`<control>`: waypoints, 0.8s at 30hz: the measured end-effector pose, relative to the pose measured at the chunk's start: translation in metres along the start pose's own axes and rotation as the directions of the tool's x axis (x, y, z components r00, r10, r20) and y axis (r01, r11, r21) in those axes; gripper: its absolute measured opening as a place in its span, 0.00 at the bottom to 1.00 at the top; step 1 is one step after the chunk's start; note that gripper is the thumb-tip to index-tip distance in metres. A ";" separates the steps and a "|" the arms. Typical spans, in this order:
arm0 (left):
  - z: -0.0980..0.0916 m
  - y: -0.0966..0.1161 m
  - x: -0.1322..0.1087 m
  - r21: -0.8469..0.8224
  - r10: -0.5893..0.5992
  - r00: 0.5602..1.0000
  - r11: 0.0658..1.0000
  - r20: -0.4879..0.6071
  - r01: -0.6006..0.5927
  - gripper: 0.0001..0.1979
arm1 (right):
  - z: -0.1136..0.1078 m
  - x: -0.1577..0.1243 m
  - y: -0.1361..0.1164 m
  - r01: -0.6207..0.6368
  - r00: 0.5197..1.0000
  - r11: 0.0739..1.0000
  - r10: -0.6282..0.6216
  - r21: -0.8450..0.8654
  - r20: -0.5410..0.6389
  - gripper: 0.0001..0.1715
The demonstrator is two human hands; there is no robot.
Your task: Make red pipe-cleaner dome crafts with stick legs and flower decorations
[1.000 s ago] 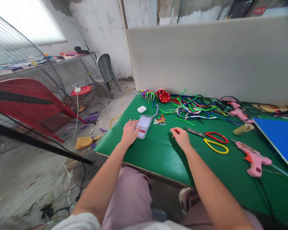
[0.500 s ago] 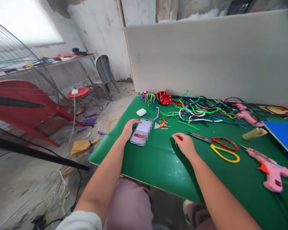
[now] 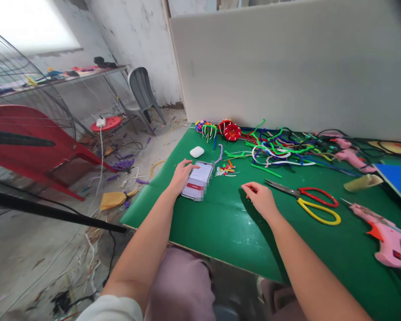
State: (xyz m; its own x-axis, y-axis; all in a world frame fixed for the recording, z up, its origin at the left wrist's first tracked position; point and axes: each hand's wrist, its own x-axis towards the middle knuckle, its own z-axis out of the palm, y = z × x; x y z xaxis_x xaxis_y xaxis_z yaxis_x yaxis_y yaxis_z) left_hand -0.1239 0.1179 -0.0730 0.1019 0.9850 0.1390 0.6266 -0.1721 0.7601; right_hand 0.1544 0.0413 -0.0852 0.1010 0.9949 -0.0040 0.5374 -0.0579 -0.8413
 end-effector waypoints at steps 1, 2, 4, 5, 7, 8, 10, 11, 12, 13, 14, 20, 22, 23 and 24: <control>0.000 0.000 0.000 0.005 0.003 1.000 1.000 0.002 -0.003 0.25 | 0.000 0.000 0.000 0.000 1.000 1.000 0.000 -0.001 0.001 0.19; 0.001 -0.001 0.000 0.010 0.008 1.000 1.000 0.005 -0.008 0.24 | 0.000 0.000 0.000 -0.001 1.000 1.000 0.001 -0.003 0.002 0.19; 0.002 -0.003 0.001 0.017 0.018 1.000 1.000 0.008 -0.018 0.23 | 0.000 0.000 0.000 -0.001 1.000 1.000 0.001 -0.005 0.001 0.19; 0.002 -0.005 0.001 0.018 0.023 1.000 1.000 0.004 -0.024 0.23 | 0.000 0.000 0.000 -0.002 1.000 1.000 0.002 -0.006 0.000 0.19; 0.002 -0.008 0.002 0.016 0.037 0.999 0.999 -0.020 -0.037 0.24 | 0.000 0.000 0.000 -0.002 1.000 1.000 0.002 -0.006 -0.003 0.18; 0.002 -0.010 0.003 0.015 0.042 0.998 0.999 -0.039 -0.042 0.25 | 0.000 0.000 0.000 -0.001 1.000 1.000 0.001 -0.006 -0.004 0.18; 0.001 -0.012 0.004 0.015 0.053 0.996 0.999 -0.075 -0.052 0.26 | 0.000 0.000 0.000 0.000 1.000 1.000 0.000 -0.006 -0.006 0.18; 0.001 -0.012 0.004 0.017 0.058 0.994 0.998 -0.088 -0.057 0.26 | 0.000 0.000 -0.001 0.000 1.000 1.000 0.000 -0.006 -0.006 0.18; 0.000 -0.012 0.004 0.022 0.066 0.993 0.998 -0.096 -0.064 0.26 | 0.000 0.000 -0.001 0.000 1.000 1.000 0.000 -0.006 -0.006 0.18; -0.001 -0.011 0.003 0.030 0.078 0.992 0.997 -0.096 -0.075 0.26 | 0.000 0.000 -0.001 -0.001 1.000 1.000 0.001 -0.005 -0.006 0.18; -0.001 -0.009 0.001 0.040 0.096 0.991 0.995 -0.089 -0.093 0.26 | 0.000 0.000 0.000 -0.001 1.000 1.000 0.001 -0.006 -0.006 0.18; 0.000 0.006 -0.010 0.112 0.264 0.963 0.957 0.050 -0.268 0.22 | 0.000 0.000 -0.001 -0.002 1.000 1.000 0.002 -0.009 -0.004 0.18; 0.002 0.008 -0.011 0.133 0.287 0.955 0.946 0.074 -0.295 0.22 | 0.000 0.000 -0.002 -0.003 1.000 1.000 0.003 -0.010 -0.005 0.18; 0.002 0.008 -0.012 0.141 0.293 0.953 0.943 0.082 -0.302 0.23 | -0.001 0.000 -0.002 -0.003 1.000 1.000 0.003 -0.011 -0.006 0.18; 0.002 0.009 -0.012 0.149 0.296 0.951 0.940 0.087 -0.306 0.23 | -0.001 0.000 -0.002 -0.004 1.000 1.000 0.004 -0.011 -0.006 0.18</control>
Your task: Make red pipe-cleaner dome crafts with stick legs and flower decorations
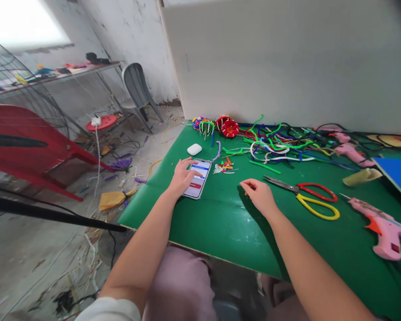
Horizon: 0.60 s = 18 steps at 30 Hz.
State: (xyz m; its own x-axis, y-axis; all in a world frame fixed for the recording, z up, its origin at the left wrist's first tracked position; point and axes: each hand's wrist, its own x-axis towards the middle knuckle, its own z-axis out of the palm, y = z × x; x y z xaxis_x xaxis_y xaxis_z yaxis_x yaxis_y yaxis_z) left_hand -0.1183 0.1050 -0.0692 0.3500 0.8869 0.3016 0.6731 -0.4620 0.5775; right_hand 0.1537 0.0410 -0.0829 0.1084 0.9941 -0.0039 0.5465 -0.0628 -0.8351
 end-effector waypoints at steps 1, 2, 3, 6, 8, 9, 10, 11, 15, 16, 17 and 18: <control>0.000 0.000 0.000 0.007 0.002 1.000 1.000 0.003 -0.003 0.23 | 0.000 0.000 0.000 -0.001 1.000 1.000 0.001 -0.001 -0.001 0.18; -0.001 0.000 0.000 0.013 0.003 1.000 1.000 0.006 -0.003 0.23 | 0.000 0.000 0.000 -0.002 1.000 1.000 0.002 -0.002 -0.001 0.18; -0.002 0.000 0.000 0.018 0.003 1.000 1.000 0.006 -0.004 0.23 | 0.000 0.000 0.000 -0.002 1.000 1.000 0.002 -0.003 0.000 0.17; -0.003 0.001 0.000 0.030 0.000 1.000 1.000 0.007 -0.001 0.23 | 0.000 0.000 0.001 -0.004 1.000 1.000 0.004 -0.004 0.002 0.17; -0.003 0.001 0.000 0.034 -0.001 1.000 0.999 0.013 0.000 0.23 | 0.001 0.000 0.002 -0.006 1.000 1.000 0.006 -0.003 0.003 0.17; -0.003 0.001 0.000 0.036 0.000 1.000 0.999 0.017 0.000 0.23 | 0.001 0.001 0.002 -0.007 1.000 1.000 0.007 -0.002 0.003 0.17; -0.002 0.002 0.000 0.037 0.000 1.000 0.999 0.022 -0.001 0.23 | 0.001 0.001 0.002 -0.008 1.000 1.000 0.008 -0.002 0.002 0.17; -0.002 0.002 0.000 0.038 0.001 1.000 0.999 0.027 -0.002 0.23 | 0.001 0.001 0.002 -0.010 1.000 1.000 0.010 -0.001 0.002 0.17; 0.000 0.003 0.000 0.035 0.000 0.999 0.999 0.044 -0.001 0.22 | 0.001 0.001 0.001 -0.012 1.000 1.000 0.012 -0.001 0.005 0.17; 0.001 0.003 0.000 0.030 0.000 0.999 1.000 0.045 -0.002 0.22 | 0.001 0.001 0.001 -0.013 1.000 1.000 0.013 -0.002 0.005 0.17; 0.001 0.003 0.000 0.023 0.002 0.999 1.000 0.043 -0.003 0.22 | 0.001 0.000 0.000 -0.012 1.000 1.000 0.012 -0.002 0.005 0.17; 0.000 0.003 0.000 0.013 0.004 0.999 1.000 0.035 -0.004 0.22 | 0.001 0.000 0.000 -0.011 1.000 1.000 0.011 -0.003 0.004 0.17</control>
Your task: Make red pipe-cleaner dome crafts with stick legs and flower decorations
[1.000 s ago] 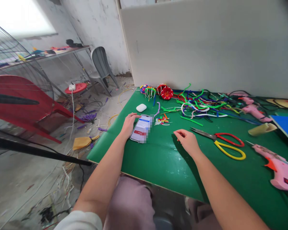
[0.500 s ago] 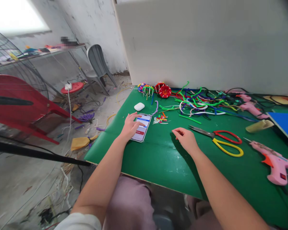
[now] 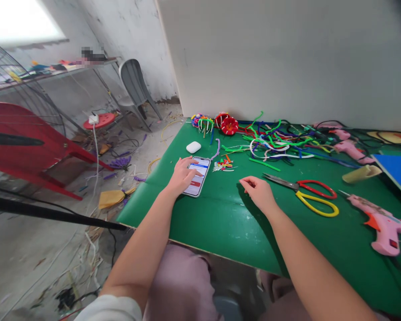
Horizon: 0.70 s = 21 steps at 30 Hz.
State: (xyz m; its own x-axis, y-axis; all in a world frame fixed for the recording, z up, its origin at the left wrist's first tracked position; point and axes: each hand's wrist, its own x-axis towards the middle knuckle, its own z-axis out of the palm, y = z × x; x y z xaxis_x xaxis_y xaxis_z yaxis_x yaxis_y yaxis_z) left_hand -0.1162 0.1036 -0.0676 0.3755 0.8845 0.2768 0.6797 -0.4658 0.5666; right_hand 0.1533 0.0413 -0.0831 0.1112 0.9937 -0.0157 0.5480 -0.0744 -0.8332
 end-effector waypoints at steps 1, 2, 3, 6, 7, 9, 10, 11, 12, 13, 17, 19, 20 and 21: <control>-0.001 -0.001 0.000 -0.014 0.001 1.000 1.000 -0.015 -0.001 0.22 | 0.000 0.000 0.000 0.001 1.000 1.000 -0.001 -0.001 0.000 0.17; -0.002 -0.001 -0.001 -0.030 -0.002 0.999 1.000 -0.037 0.001 0.23 | 0.000 0.000 0.000 0.003 1.000 1.000 -0.003 -0.001 -0.001 0.17; -0.003 -0.003 -0.001 -0.047 -0.010 0.998 0.999 -0.067 0.006 0.23 | 0.000 0.000 0.000 0.005 1.000 1.000 -0.005 0.000 0.000 0.17; -0.006 -0.008 -0.003 -0.099 -0.061 0.983 0.994 -0.172 0.044 0.24 | -0.001 0.000 0.001 0.010 1.000 1.000 -0.010 0.005 0.000 0.18; -0.007 -0.010 -0.003 -0.115 -0.080 0.977 0.992 -0.198 0.058 0.25 | -0.001 0.001 0.001 0.010 1.000 1.000 -0.010 0.006 -0.001 0.18; -0.007 -0.014 -0.003 -0.146 -0.112 0.967 0.986 -0.229 0.080 0.24 | -0.001 0.001 0.002 0.010 1.000 1.000 -0.010 0.007 -0.002 0.18; -0.006 -0.014 -0.003 -0.161 -0.124 0.964 0.983 -0.234 0.087 0.24 | -0.001 0.001 0.002 0.009 1.000 1.000 -0.009 0.007 -0.001 0.18; -0.006 -0.015 -0.003 -0.174 -0.133 0.963 0.980 -0.235 0.093 0.24 | -0.001 0.001 0.001 0.008 1.000 1.000 -0.008 0.007 -0.001 0.18; -0.005 -0.015 -0.002 -0.188 -0.143 0.962 0.977 -0.234 0.099 0.23 | -0.002 0.000 0.001 0.007 1.000 1.000 -0.007 0.007 0.000 0.17; -0.004 -0.014 -0.002 -0.201 -0.151 0.961 0.974 -0.232 0.105 0.23 | -0.002 0.000 0.001 0.007 1.000 1.000 -0.007 0.007 0.000 0.17; -0.003 -0.012 0.000 -0.243 -0.184 0.954 0.962 -0.237 0.125 0.24 | -0.002 0.000 0.001 0.008 1.000 1.000 -0.008 0.007 0.001 0.17; -0.004 -0.012 0.001 -0.255 -0.196 0.948 0.958 -0.249 0.130 0.25 | -0.001 0.000 0.002 0.011 1.000 1.000 -0.011 0.004 -0.001 0.18; -0.004 -0.012 0.001 -0.259 -0.199 0.946 0.957 -0.255 0.132 0.25 | -0.001 0.000 0.002 0.012 1.000 1.000 -0.012 0.002 -0.001 0.18; -0.004 -0.012 0.002 -0.262 -0.203 0.944 0.956 -0.261 0.133 0.26 | -0.001 0.001 0.002 0.014 1.000 1.000 -0.014 -0.001 -0.002 0.18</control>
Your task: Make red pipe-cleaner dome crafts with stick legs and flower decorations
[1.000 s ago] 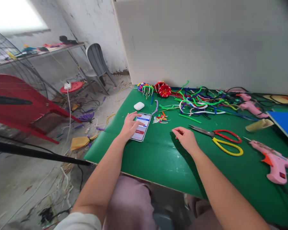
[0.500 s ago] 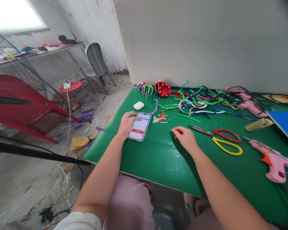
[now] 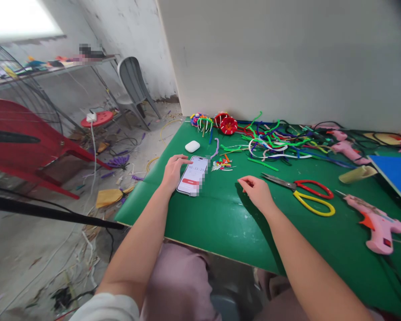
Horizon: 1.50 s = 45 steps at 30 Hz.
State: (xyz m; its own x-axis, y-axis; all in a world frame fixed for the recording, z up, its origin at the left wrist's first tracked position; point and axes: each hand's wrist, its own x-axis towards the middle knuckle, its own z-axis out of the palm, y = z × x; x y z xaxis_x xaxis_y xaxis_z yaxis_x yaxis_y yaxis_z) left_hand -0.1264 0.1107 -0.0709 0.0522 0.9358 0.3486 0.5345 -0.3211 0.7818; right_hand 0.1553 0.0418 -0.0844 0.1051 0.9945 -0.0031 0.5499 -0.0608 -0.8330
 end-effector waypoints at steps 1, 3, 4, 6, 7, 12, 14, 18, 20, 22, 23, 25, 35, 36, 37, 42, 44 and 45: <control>0.000 0.000 0.000 -0.002 -0.003 1.000 1.000 -0.005 0.003 0.26 | 0.000 0.000 0.000 0.002 1.000 1.000 -0.002 -0.002 0.000 0.18; -0.001 0.000 0.000 -0.003 -0.008 1.000 1.000 -0.011 0.008 0.26 | 0.000 0.001 0.001 0.005 1.000 1.000 -0.005 -0.005 0.002 0.18; -0.001 0.000 0.000 -0.003 -0.010 1.000 1.000 -0.014 0.009 0.26 | 0.000 0.001 0.001 0.005 1.000 1.000 -0.005 -0.006 0.003 0.18; -0.001 0.000 0.000 -0.002 -0.012 1.000 1.000 -0.017 0.012 0.26 | 0.000 0.001 0.000 0.005 1.000 1.000 -0.005 -0.008 0.002 0.18; -0.001 0.000 0.000 0.000 -0.013 1.000 1.000 -0.019 0.013 0.26 | 0.000 0.000 0.000 0.005 1.000 1.000 -0.005 -0.009 0.002 0.18; -0.001 0.000 0.001 0.012 -0.028 0.999 1.000 -0.024 0.028 0.27 | 0.000 0.000 -0.001 0.009 1.000 1.000 -0.009 -0.009 0.002 0.18; 0.000 0.000 0.001 0.014 -0.032 0.999 0.999 -0.023 0.032 0.27 | 0.000 0.000 -0.001 0.008 1.000 1.000 -0.008 -0.009 0.002 0.18; 0.000 0.000 0.001 0.013 -0.034 0.999 0.999 -0.023 0.034 0.27 | -0.001 0.000 0.000 0.008 1.000 1.000 -0.008 -0.012 0.005 0.17; 0.000 0.001 0.001 0.014 -0.036 0.999 0.999 -0.023 0.036 0.27 | -0.001 0.000 0.000 0.009 1.000 1.000 -0.009 -0.013 0.005 0.17; -0.001 0.002 0.001 0.017 -0.038 0.999 0.999 -0.020 0.038 0.27 | -0.001 0.000 0.000 0.010 1.000 1.000 -0.010 -0.014 0.004 0.17; -0.001 0.002 0.001 0.019 -0.038 0.999 0.999 -0.019 0.039 0.27 | 0.000 0.000 0.000 0.010 1.000 1.000 -0.010 -0.014 0.003 0.17; -0.001 0.002 0.001 0.022 -0.038 0.999 0.999 -0.019 0.038 0.27 | 0.000 0.000 0.000 0.011 1.000 1.000 -0.011 -0.015 0.002 0.18; 0.000 0.001 0.001 0.018 -0.036 0.999 0.999 -0.031 0.037 0.27 | -0.001 0.000 0.001 -0.002 1.000 1.000 0.002 -0.017 0.004 0.17; 0.000 0.001 0.001 0.017 -0.035 0.999 0.999 -0.031 0.035 0.27 | 0.000 0.001 0.001 -0.002 1.000 1.000 0.002 -0.017 0.005 0.17; 0.000 0.001 0.001 0.016 -0.034 0.999 0.999 -0.031 0.035 0.27 | 0.000 0.001 0.002 -0.002 1.000 1.000 0.002 -0.017 0.006 0.17; -0.001 0.003 0.001 0.015 -0.042 0.999 0.999 -0.028 0.042 0.27 | 0.000 0.000 0.002 -0.001 1.000 1.000 0.002 -0.014 0.011 0.18; -0.001 0.003 0.000 0.015 -0.047 0.999 0.999 -0.026 0.047 0.27 | 0.000 0.000 0.001 -0.004 1.000 1.000 0.004 -0.013 0.013 0.17; -0.002 0.004 0.000 0.015 -0.049 0.999 0.999 -0.024 0.049 0.27 | 0.000 0.000 0.001 -0.005 1.000 1.000 0.005 -0.014 0.014 0.17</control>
State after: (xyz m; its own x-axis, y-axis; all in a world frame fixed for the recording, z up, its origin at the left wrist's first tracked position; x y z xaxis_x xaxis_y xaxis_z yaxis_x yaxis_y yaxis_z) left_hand -0.1257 0.1096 -0.0672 0.0056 0.9466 0.3225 0.5490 -0.2725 0.7902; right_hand 0.1563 0.0419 -0.0851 0.0961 0.9953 -0.0149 0.5609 -0.0666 -0.8252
